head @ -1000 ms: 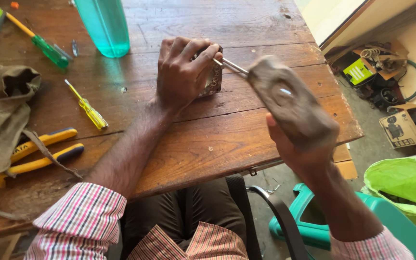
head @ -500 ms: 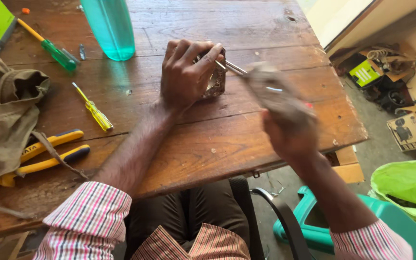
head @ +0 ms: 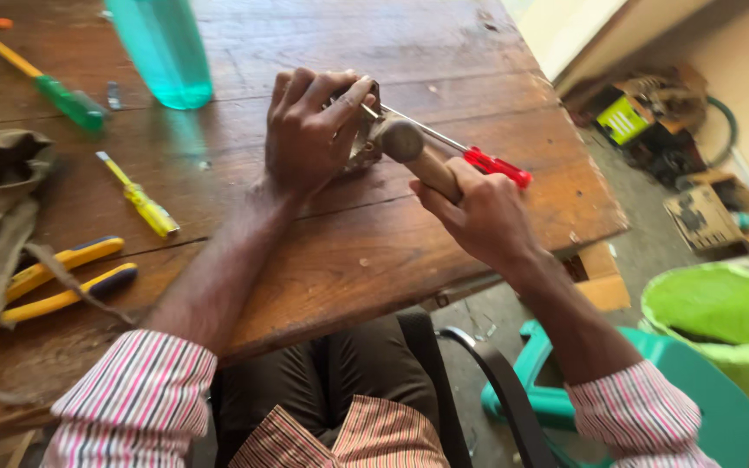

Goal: The person works at a wooden workbench disassembling a square metal motor component. They hold the part, position a screwdriver against pins inside it, and strike the screwdriver with a hammer to drive the pins out, occasionally repositioning the part and wiping it with a cloth.

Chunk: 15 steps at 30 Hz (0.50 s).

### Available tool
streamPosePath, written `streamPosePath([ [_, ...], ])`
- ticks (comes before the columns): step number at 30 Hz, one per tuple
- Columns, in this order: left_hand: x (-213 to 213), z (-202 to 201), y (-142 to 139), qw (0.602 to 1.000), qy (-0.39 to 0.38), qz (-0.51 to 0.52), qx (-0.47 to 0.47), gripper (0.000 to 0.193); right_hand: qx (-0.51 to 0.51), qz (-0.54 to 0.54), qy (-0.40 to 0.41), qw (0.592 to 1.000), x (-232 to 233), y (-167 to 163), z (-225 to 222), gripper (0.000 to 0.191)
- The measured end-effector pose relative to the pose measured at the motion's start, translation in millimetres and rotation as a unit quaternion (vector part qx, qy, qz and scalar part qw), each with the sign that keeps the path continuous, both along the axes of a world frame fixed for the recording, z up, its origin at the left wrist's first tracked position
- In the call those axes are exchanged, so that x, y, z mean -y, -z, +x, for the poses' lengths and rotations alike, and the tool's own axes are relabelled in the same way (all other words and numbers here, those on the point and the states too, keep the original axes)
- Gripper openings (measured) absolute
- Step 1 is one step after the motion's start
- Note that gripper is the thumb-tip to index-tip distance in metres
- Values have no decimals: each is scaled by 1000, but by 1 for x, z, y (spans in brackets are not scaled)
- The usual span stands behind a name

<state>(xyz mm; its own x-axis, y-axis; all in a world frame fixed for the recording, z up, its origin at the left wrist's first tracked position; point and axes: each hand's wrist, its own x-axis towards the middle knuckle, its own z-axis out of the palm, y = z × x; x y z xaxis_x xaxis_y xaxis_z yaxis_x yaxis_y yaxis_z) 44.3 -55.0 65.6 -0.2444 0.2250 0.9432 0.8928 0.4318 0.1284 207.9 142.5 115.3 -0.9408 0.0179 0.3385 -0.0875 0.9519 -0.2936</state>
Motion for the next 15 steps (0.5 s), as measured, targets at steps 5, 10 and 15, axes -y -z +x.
streamPosePath([
  [5, 6, -8, 2, 1000, 11, -23, -1, 39, -6, -15, 33, 999, -8, -6, 2, 38],
  [10, 15, -13, 6, 997, 39, -40, 61, 75, 129, 156, 197, 959, -46, -28, -17, 51],
  [15, 13, -18, 17, 997, 19, -37, 70, 79, 143, 229, 252, 929, -83, -14, -45, 60],
])
